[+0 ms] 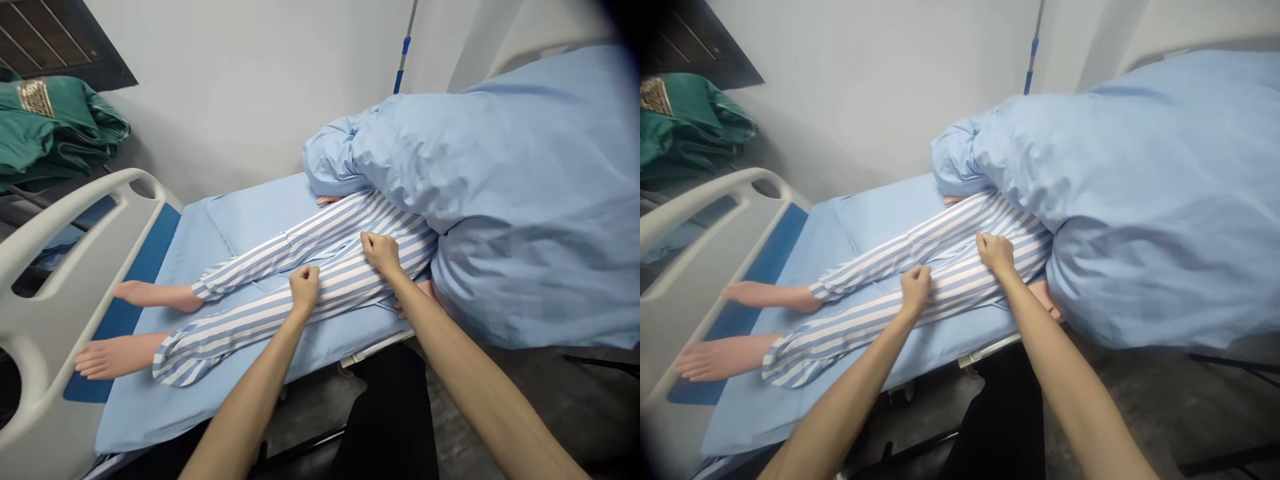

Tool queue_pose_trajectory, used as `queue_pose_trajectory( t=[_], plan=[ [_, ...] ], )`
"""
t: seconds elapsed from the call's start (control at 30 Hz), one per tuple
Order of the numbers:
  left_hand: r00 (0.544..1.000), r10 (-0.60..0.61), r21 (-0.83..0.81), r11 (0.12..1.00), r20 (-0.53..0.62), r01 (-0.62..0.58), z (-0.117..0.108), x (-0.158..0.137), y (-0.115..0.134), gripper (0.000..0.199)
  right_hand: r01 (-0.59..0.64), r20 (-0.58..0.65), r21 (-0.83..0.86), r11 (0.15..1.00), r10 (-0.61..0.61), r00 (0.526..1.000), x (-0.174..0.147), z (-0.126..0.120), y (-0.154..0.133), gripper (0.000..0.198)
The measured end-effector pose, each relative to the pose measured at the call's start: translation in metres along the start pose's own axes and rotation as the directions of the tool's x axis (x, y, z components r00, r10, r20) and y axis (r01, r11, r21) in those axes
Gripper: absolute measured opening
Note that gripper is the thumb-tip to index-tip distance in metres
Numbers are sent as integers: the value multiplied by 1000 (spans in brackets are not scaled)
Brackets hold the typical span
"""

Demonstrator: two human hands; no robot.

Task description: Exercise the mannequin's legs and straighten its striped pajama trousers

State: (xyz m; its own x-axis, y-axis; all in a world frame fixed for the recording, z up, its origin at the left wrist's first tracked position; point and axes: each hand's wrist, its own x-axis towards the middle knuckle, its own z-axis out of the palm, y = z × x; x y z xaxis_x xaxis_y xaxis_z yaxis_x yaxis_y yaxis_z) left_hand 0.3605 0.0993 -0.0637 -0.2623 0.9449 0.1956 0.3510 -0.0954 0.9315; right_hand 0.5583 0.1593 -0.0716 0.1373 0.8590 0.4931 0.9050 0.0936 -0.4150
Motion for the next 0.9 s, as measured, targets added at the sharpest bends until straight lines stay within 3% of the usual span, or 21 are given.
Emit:
queue_pose_trajectory(
  t=[0.2, 0.27, 0.37, 0.43, 0.53, 0.63, 0.7, 0.8, 0.83, 0.9],
  plan=[
    [991, -36, 111, 992, -129, 51, -143, 13, -30, 25, 10, -4, -55, 998, -11, 1000, -1, 1, -2, 46],
    [989, -43, 246, 966, -141, 77, -188, 12, -46, 24, 3, 7, -47, 999, -2, 1000, -2, 0, -5, 45],
    [977, -39, 383, 916, -210, 119, -231, 7, -72, 26, -10, 31, -31, 999, 11, 999, -3, -3, -9, 44],
    [984, -13, 500, 860, -179, 103, -241, 4, -86, 26, -19, 39, -32, 999, 20, 999, -1, -7, -12, 44],
    [985, -24, 674, 726, -171, 134, -237, 3, -97, 27, -40, 42, -49, 998, 42, 998, 0, -8, -22, 42],
    [975, -52, 719, 667, -216, 195, -231, 4, -100, 27, -40, 46, -42, 998, 42, 998, -17, 7, -57, 40],
    [976, -40, 710, 680, -214, 184, -231, 5, -101, 27, 70, 107, 96, 993, -80, 991, -44, 28, -103, 41],
    [978, -12, 653, 743, -210, 149, -237, 6, -103, 29, 341, 130, 388, 856, -417, 900, -95, 64, -199, 38],
    [980, -6, 614, 779, -198, 129, -239, 7, -103, 29, 391, 132, 443, 807, -490, 862, -110, 74, -233, 37],
    [984, -11, 516, 851, -178, 103, -244, 8, -105, 28, 393, 129, 532, 750, -530, 838, -130, 85, -293, 35]
  ],
)
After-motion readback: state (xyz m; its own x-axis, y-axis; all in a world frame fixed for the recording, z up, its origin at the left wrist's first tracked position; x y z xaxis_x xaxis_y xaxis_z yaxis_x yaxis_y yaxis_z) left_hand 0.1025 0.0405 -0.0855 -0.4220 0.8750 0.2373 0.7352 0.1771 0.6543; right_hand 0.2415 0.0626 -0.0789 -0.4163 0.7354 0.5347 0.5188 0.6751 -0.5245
